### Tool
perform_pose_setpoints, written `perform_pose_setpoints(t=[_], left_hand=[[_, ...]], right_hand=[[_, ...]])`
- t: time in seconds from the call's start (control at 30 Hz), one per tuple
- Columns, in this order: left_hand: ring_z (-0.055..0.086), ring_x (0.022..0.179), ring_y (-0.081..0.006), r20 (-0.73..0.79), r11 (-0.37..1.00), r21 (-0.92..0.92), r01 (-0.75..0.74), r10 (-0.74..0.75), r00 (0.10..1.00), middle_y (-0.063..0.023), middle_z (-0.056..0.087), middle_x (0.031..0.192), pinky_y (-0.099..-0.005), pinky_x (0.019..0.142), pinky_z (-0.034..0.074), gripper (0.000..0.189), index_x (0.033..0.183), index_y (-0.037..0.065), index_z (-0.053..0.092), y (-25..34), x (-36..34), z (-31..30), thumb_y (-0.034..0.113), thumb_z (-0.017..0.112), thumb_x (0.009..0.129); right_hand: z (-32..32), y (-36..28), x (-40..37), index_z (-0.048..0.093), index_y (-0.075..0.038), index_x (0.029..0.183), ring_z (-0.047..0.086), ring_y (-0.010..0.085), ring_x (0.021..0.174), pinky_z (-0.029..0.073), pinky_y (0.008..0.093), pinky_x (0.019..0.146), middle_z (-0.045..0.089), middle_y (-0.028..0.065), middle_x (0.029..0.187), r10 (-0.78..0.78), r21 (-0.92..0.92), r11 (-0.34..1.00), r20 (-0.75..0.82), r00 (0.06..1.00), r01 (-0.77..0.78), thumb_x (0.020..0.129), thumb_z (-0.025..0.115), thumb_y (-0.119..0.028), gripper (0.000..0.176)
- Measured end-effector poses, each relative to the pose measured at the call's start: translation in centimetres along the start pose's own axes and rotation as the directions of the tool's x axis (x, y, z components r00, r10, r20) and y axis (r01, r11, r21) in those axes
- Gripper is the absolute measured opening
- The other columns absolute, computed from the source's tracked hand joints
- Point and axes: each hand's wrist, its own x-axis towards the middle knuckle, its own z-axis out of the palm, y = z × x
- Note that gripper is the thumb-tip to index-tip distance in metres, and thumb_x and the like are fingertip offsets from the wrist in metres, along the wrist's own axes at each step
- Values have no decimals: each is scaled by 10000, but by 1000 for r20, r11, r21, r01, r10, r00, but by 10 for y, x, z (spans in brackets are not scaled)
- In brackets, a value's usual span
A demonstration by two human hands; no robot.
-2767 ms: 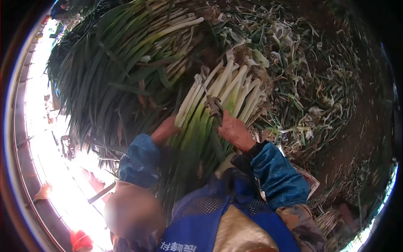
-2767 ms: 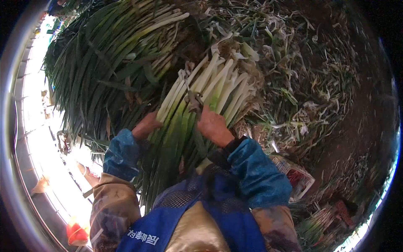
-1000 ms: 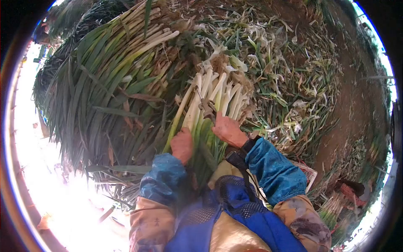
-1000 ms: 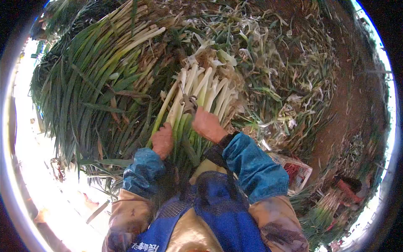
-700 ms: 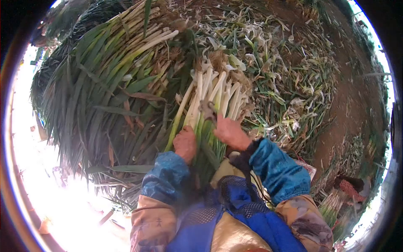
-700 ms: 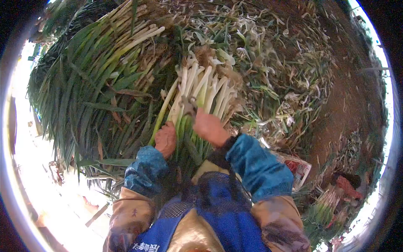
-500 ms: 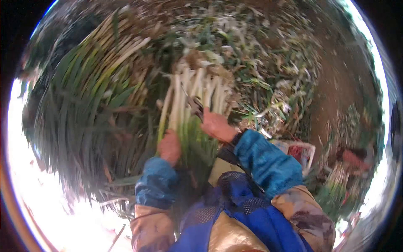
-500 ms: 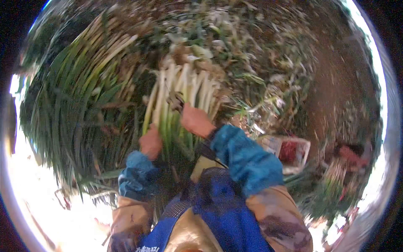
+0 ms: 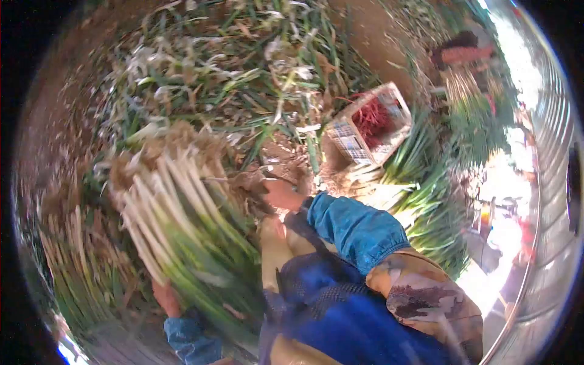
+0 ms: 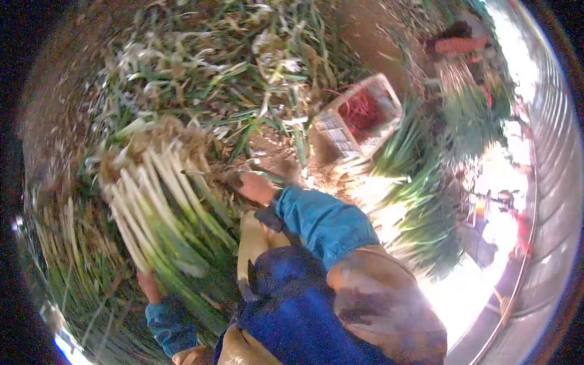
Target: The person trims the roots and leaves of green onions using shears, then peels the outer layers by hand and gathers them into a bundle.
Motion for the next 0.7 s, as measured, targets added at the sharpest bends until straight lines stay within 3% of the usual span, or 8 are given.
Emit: perform_pose_setpoints(t=[0.07,0.13,0.23,0.3,0.33,0.43,0.63,0.7], left_hand=[[550,901,-243,5,959,-261,-107,113,994,-145,582,1039,-345,810,428,449,1160,-46,490,-34,31,1,240,589,829],[544,888,-251,52,995,-98,-16,21,998,-150,565,1062,-347,803,427,476,1169,-57,475,-29,48,3,279,579,849],[538,861,-253,23,991,55,120,-122,992,-153,547,1079,-357,772,434,507,1180,-54,465,-39,69,-1,319,581,856],[542,862,-254,9,983,41,178,-179,984,-157,543,1086,-365,753,446,513,1183,-51,464,-37,69,5,330,576,858],[548,872,-255,16,981,-5,193,-193,981,-159,544,1089,-369,749,455,511,1183,-53,465,-29,66,3,331,568,861],[539,903,-242,113,970,-76,231,-222,968,-153,546,1077,-367,763,447,493,1171,-40,484,-27,71,15,342,546,867],[515,702,-146,-171,944,239,227,-189,967,-83,590,846,-303,604,423,304,1028,1,563,-28,55,-2,243,576,844],[557,848,-167,-262,948,233,218,-154,953,-96,604,983,-303,727,443,411,1113,-21,540,-4,49,16,259,605,819]], right_hand=[[-29,72,-12,561,15,809,578,406,755,445,492,666,595,242,804,-7,-8,1000,-151,989,6,706,558,-202,241],[-29,178,-10,593,-2,848,587,392,736,457,466,647,597,240,773,106,6,994,-354,929,-111,660,624,-235,301],[-73,240,-19,618,-15,824,592,388,697,461,441,612,606,225,735,543,293,839,-516,663,-459,621,679,-271,333],[-73,340,-27,612,-5,820,585,375,705,454,456,612,593,228,750,481,246,875,-538,692,-417,648,661,-277,325],[-69,388,-31,607,-4,829,581,364,698,449,459,605,590,221,761,312,41,928,-630,711,-371,656,662,-287,336],[-118,428,-30,588,2,883,584,334,713,458,430,613,593,213,788,437,56,860,-595,674,-508,693,643,-272,338],[-169,507,-25,548,15,990,590,274,743,477,372,629,598,197,842,563,226,825,-392,727,-517,766,605,-241,345],[-164,505,-17,535,19,1026,592,253,753,484,353,635,600,192,860,618,344,779,-288,731,-524,790,592,-231,348]])
